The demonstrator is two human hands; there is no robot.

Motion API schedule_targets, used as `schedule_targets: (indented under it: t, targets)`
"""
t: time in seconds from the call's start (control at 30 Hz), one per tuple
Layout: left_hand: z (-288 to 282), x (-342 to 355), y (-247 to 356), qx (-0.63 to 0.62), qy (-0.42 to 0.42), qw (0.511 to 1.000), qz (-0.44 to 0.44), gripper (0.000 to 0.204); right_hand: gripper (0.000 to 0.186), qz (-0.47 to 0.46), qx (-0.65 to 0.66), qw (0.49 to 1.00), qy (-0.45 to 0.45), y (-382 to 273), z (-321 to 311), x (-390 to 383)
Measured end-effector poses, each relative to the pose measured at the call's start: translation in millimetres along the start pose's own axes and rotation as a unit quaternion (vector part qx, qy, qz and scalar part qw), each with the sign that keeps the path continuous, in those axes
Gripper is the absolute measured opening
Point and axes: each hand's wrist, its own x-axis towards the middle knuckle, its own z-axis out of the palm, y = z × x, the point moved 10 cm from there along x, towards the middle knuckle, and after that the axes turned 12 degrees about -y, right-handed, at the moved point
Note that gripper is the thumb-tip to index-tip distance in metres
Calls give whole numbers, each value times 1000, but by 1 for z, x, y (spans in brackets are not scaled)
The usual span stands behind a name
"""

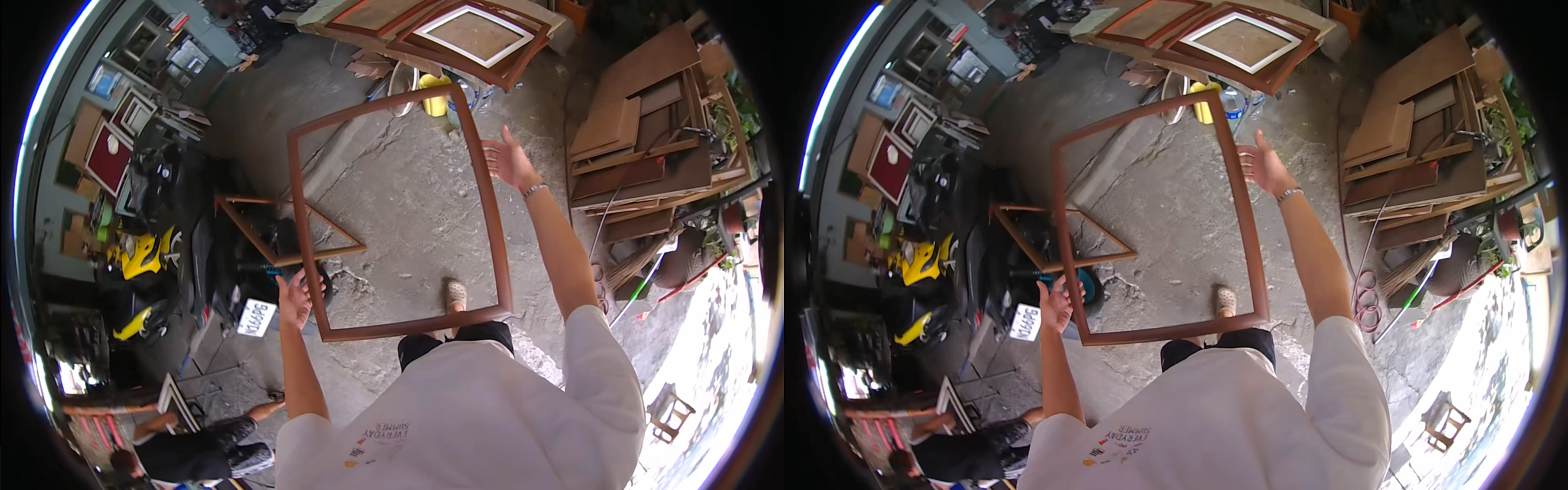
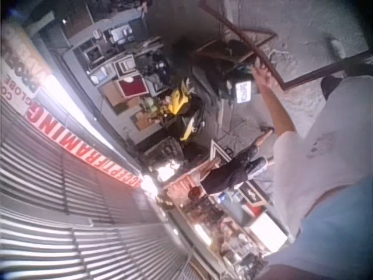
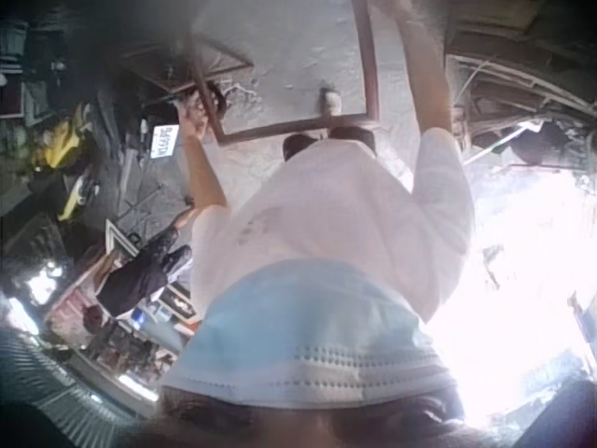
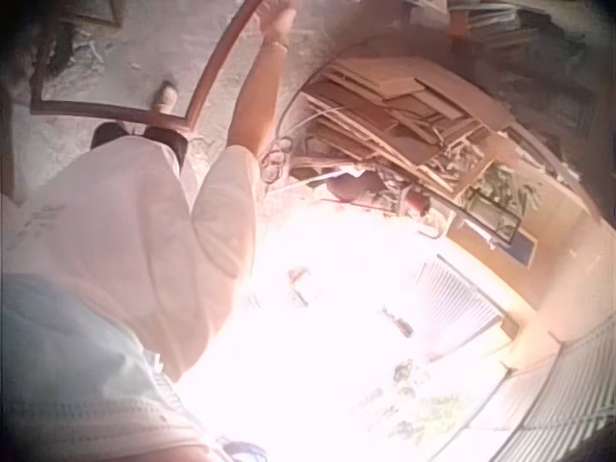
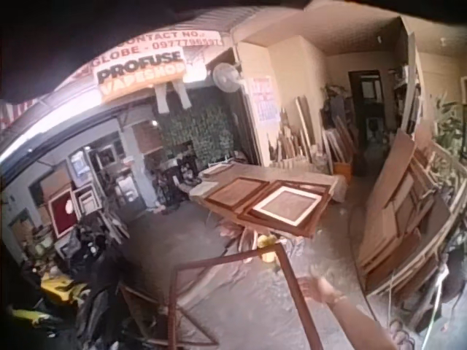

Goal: The person uses a spray gun to apply a reddish-brown finish to wooden frames placed on a stand outdoors. They move around the frames to cover all sides, then set the spray gun aside and stack the finished frames on a workbench.

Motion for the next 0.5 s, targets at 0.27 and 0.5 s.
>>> schedule_targets:
  t: [0.27,0.5]
  targets:
    - [-79,189,130,-8,42,999,-27,87,87,17,64,998,6,-33,-43,256]
    - [-142,377,255,41,55,997,-24,92,87,-56,130,990,-8,-87,-53,453]
